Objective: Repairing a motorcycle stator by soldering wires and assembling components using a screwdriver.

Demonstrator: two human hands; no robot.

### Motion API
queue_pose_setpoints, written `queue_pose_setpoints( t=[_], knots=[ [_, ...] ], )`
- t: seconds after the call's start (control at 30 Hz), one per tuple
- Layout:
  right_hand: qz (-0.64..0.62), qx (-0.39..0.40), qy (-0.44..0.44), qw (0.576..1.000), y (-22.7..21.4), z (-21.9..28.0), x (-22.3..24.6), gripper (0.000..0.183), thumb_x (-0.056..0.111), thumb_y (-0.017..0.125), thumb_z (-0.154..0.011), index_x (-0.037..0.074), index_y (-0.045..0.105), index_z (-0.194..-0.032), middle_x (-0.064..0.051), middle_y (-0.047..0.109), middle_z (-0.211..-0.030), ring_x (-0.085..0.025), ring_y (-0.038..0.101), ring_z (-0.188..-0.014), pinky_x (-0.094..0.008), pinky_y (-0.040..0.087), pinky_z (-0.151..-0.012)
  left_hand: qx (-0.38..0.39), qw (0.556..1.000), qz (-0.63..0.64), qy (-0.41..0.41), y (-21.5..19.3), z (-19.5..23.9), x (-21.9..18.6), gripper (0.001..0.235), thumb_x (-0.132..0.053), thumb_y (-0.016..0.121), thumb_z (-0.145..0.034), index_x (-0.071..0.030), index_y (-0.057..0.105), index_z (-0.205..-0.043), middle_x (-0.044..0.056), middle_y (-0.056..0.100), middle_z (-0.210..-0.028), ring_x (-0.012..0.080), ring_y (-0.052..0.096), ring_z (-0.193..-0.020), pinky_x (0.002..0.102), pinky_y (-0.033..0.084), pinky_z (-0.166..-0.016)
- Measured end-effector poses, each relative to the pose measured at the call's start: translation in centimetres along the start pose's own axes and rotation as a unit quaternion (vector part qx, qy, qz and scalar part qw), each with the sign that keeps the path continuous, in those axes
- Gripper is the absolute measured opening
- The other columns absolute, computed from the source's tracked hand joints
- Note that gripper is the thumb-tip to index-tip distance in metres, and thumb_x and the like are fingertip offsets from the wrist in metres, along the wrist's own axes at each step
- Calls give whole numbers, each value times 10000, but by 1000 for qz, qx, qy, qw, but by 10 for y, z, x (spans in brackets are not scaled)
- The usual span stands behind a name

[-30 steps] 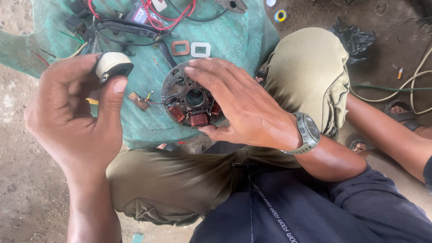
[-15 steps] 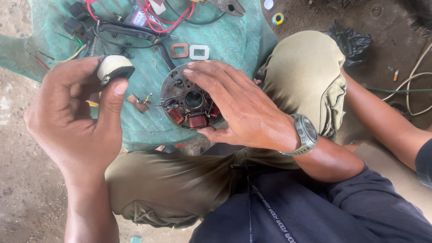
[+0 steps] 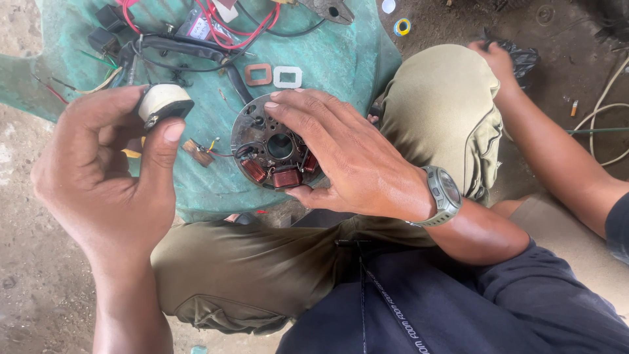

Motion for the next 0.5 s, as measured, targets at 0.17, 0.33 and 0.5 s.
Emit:
queue_pose_setpoints(
  t=[0.17,0.33,0.5],
  knots=[
    [-1,1,1,1000,0,1,-1,916,230,892,-869,8,317,-1546,-204,426,-1585,-403,436,-1508,-507,393,-1253,-1,1000,-1,3,0,1,1,266,-1,741,-1166,149,571,-1305,303,656,-1195,358,702,-1035,380,589,-840],
    [-2,1,4,1000,0,1,0,904,230,889,-877,9,322,-1545,-202,429,-1584,-403,442,-1506,-504,394,-1249,2,1000,-13,5,-1,2,1,278,-28,748,-1169,145,580,-1306,296,663,-1187,341,685,-992,372,570,-823],
    [-2,10,11,1000,0,0,-1,909,230,871,-842,17,331,-1542,-193,426,-1587,-398,429,-1508,-498,385,-1237,2,1000,-13,0,-1,2,1,261,7,749,-1174,150,579,-1310,301,658,-1209,344,677,-1019,373,561,-847]
  ],
)
Point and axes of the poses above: each hand's wrist, its own z-axis away from the middle knuckle, its own y-axis out of the palm, x = y × z, the point moved 3 cm from there along -z, towards the middle knuckle
